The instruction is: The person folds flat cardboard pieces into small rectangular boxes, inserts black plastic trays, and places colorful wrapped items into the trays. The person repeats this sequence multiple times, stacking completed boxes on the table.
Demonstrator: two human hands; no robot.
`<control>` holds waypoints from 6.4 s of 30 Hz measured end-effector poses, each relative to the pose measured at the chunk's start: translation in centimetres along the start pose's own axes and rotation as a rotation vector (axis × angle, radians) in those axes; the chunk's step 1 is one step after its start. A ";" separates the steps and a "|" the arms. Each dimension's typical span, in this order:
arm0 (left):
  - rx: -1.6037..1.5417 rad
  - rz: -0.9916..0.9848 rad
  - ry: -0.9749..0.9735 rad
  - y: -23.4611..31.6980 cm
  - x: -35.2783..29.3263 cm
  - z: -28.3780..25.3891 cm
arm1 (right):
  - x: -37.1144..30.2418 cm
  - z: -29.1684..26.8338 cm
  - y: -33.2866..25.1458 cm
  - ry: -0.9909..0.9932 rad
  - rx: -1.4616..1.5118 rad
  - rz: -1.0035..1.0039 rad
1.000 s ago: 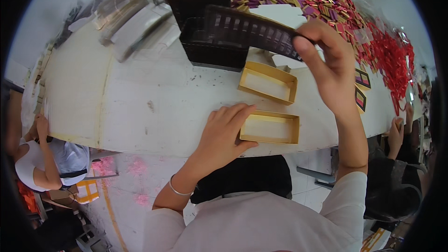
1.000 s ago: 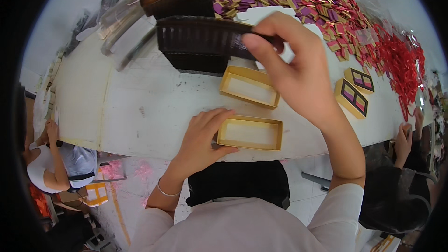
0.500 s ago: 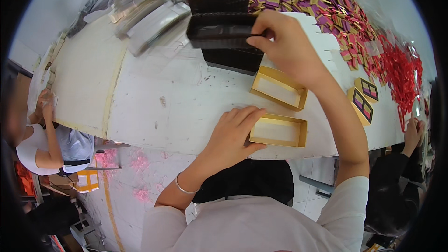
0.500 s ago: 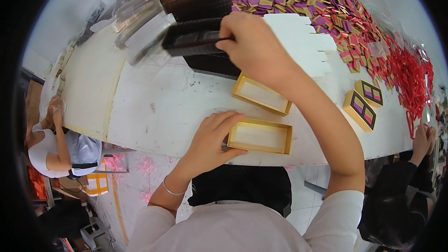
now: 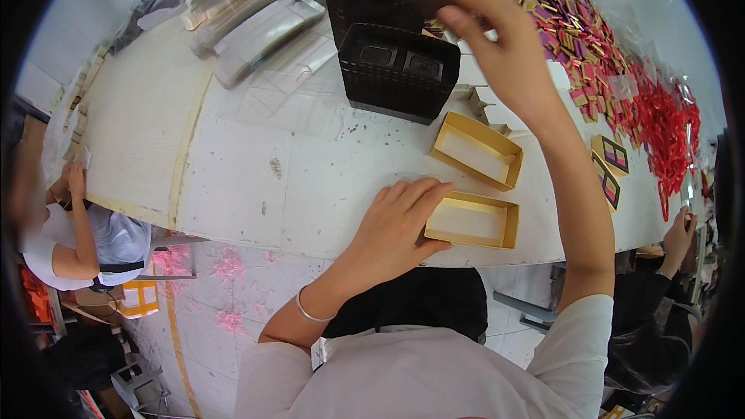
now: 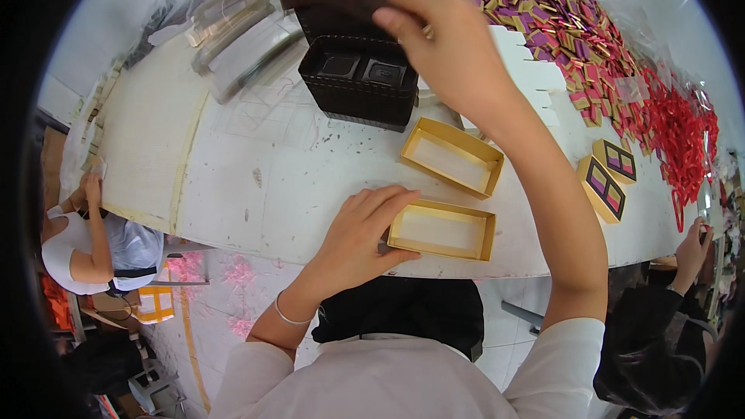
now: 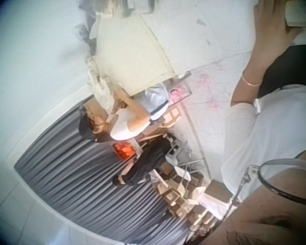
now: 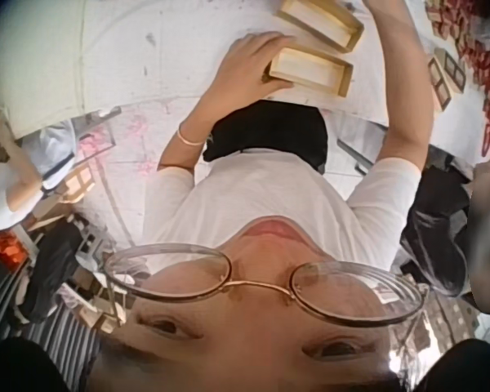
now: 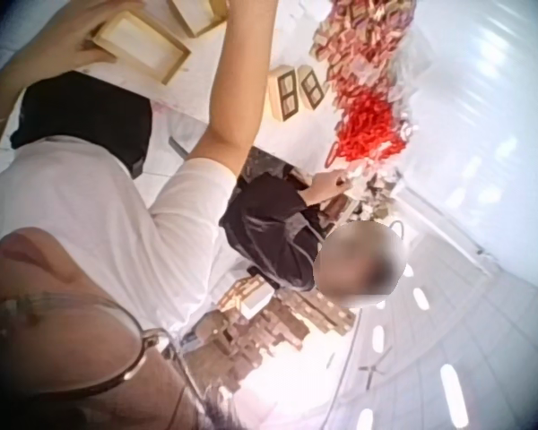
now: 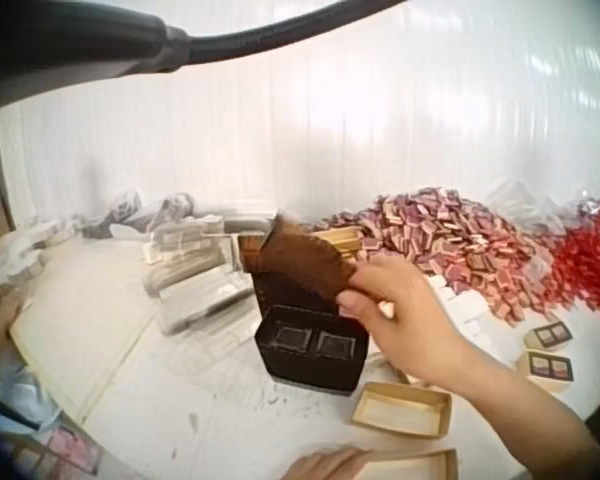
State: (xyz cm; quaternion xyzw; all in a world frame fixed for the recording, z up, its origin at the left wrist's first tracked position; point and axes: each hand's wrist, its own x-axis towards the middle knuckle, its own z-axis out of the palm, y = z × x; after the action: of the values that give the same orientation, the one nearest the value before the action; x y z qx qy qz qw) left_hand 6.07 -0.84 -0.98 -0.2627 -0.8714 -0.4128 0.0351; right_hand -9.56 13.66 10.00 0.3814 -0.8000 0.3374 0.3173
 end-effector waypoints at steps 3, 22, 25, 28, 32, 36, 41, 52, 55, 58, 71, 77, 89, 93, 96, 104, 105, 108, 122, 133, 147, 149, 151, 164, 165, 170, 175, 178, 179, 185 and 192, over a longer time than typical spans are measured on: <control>-0.009 -0.014 0.010 0.1 0.1 -0.2 | -2.4 -3.6 -2.7 0.113 0.289 0.309; 0.053 -0.050 -0.146 1.7 0.5 0.3 | -15.5 -12.0 -6.2 -0.751 -0.190 0.203; -0.072 -0.053 -0.102 1.7 0.9 0.3 | -18.4 -11.7 -5.8 -0.734 -0.166 0.130; -0.141 -0.036 -0.157 1.7 1.3 0.6 | -19.6 -10.3 -5.6 -0.627 -0.071 0.131; -0.085 -0.071 -0.161 1.4 1.4 0.0 | -18.9 -9.4 -5.8 -0.623 -0.003 0.147; -0.032 -0.046 -0.187 0.7 1.7 -1.1 | -17.9 -11.0 -4.3 -0.702 0.206 0.142; -0.076 -0.075 -0.224 0.7 2.2 -1.4 | -18.3 -10.2 -3.9 -0.681 -0.293 -0.442; -0.011 -0.016 -0.143 0.2 1.5 -0.8 | -20.2 -9.4 -5.7 -0.869 -0.261 -0.098; 0.032 -0.015 -0.114 0.4 1.3 -0.8 | -19.9 -9.9 -3.2 -0.644 -0.131 -0.047; 0.139 -0.023 -0.041 0.7 0.7 0.3 | -17.2 -11.2 1.4 -0.243 -0.176 0.127; 0.107 -0.030 -0.039 0.3 0.6 0.3 | -8.1 -5.6 7.3 -0.152 -0.041 0.083; 0.039 -0.033 -0.084 0.5 -0.2 -1.2 | -6.1 -2.5 0.7 -0.238 0.143 0.007; 0.310 -0.490 0.241 -5.0 -6.7 -11.6 | -3.5 -0.1 -0.8 -0.475 -0.043 0.069; 0.743 -0.336 0.320 -4.1 -6.3 -11.4 | -3.4 0.0 -1.0 -0.527 -0.134 -0.012; 0.567 -0.161 0.364 -2.2 -3.4 -8.6 | -3.6 0.4 -0.8 -0.458 -0.199 -0.070; 0.542 0.174 0.065 -0.2 4.6 -1.0 | -2.3 -1.8 0.0 -0.052 0.027 -0.045; 0.601 0.193 0.068 -0.7 4.8 -0.5 | -2.3 -2.8 -0.3 0.010 0.083 0.040; 0.639 0.111 -0.122 0.3 4.5 -0.5 | -4.8 -8.7 -1.4 -0.042 0.442 0.577; 0.155 -0.022 -0.115 1.6 3.2 -0.9 | -15.4 -9.4 -0.4 -0.649 0.683 1.338; -0.005 -0.036 -0.040 0.9 2.8 0.5 | -18.2 -8.9 -2.6 -0.531 0.206 0.036; -0.055 -0.037 -0.171 -0.4 2.8 -1.4 | -15.7 -9.5 -2.8 -0.837 -0.067 -0.143; -0.060 -0.011 -0.175 -0.3 2.8 -1.3 | -16.5 -9.3 -2.3 -0.749 -0.098 -0.220; -0.044 0.005 -0.187 0.5 3.1 -1.1 | -17.3 -9.6 -2.0 -0.652 -0.101 -0.256; -0.049 -0.034 -0.228 0.3 3.2 -1.8 | -15.2 -10.4 -2.1 -0.805 -0.389 -0.616; -0.043 -0.027 -0.221 0.2 3.2 -1.8 | -15.4 -10.0 -1.6 -0.783 -0.409 -0.657; -0.018 -0.043 -0.196 0.0 3.0 -1.8 | -15.4 -9.7 -1.6 -0.845 -0.348 -0.512; 0.024 0.025 -0.140 0.1 3.0 -1.1 | -19.4 -8.5 -4.0 -0.775 -0.159 -0.092; 0.101 0.015 -0.160 0.2 2.8 -1.3 | -20.0 -7.8 -4.2 -0.721 -0.178 -0.071; 0.110 0.008 -0.148 0.4 2.8 -1.3 | -19.8 -8.0 -4.0 -0.712 -0.183 -0.081; 0.118 -0.027 -0.092 1.9 2.2 -0.3 | -20.4 -7.9 -3.6 -0.670 -0.143 0.039; 0.137 0.001 -0.043 1.6 1.5 0.6 | -21.9 -8.0 -2.6 -0.430 0.407 0.398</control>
State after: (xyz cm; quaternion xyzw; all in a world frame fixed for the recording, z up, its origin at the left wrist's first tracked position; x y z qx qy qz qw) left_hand 5.69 1.06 0.16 -0.2690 -0.8981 -0.3464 0.0343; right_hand 5.74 27.37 -1.42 0.3356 -0.8235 0.4573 -0.0127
